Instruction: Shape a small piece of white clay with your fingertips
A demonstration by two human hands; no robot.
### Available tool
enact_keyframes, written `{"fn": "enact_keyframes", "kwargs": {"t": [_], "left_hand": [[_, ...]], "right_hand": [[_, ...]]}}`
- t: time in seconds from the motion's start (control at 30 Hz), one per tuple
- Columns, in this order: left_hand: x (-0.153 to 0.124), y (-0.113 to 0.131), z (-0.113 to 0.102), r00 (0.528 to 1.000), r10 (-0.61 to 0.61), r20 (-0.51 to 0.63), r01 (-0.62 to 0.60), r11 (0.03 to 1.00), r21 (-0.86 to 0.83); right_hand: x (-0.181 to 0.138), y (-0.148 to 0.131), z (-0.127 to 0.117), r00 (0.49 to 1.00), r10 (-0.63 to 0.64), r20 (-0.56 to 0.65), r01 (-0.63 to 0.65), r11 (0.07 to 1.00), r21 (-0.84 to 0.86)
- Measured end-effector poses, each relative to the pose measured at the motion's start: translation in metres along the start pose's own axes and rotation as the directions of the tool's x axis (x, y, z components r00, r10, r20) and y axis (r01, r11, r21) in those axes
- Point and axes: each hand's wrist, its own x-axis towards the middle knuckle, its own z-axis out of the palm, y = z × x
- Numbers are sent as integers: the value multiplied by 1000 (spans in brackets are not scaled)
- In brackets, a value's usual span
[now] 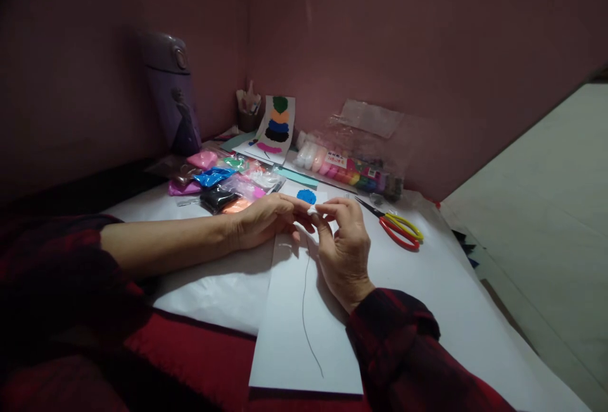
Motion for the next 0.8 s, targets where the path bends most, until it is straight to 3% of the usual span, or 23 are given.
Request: {"fn": "enact_keyframes", "kwargs": {"t": [0.13, 0.33, 0.5, 0.67, 0.8], "left_hand": [[-1, 2, 0, 999, -4, -43, 3, 999, -35], [0, 0, -1, 999, 0, 42, 1, 1000, -29], [-1, 0, 0, 1000, -2, -23, 1, 997, -77], [-1, 1, 1, 997, -6, 81, 10, 998, -60], [-1, 2, -1, 1000, -6, 13, 7, 997, -75]], "right_hand": [[-1, 2, 0, 994, 23, -111, -17, 998, 59], [-3, 5, 0, 999, -43, 25, 44, 998, -42], [-1, 2, -1, 992, -57, -115, 61, 998, 32], [-2, 3, 0, 992, -123, 10, 123, 992, -37], [-2, 3, -1, 991, -64, -114, 65, 998, 7]]}}
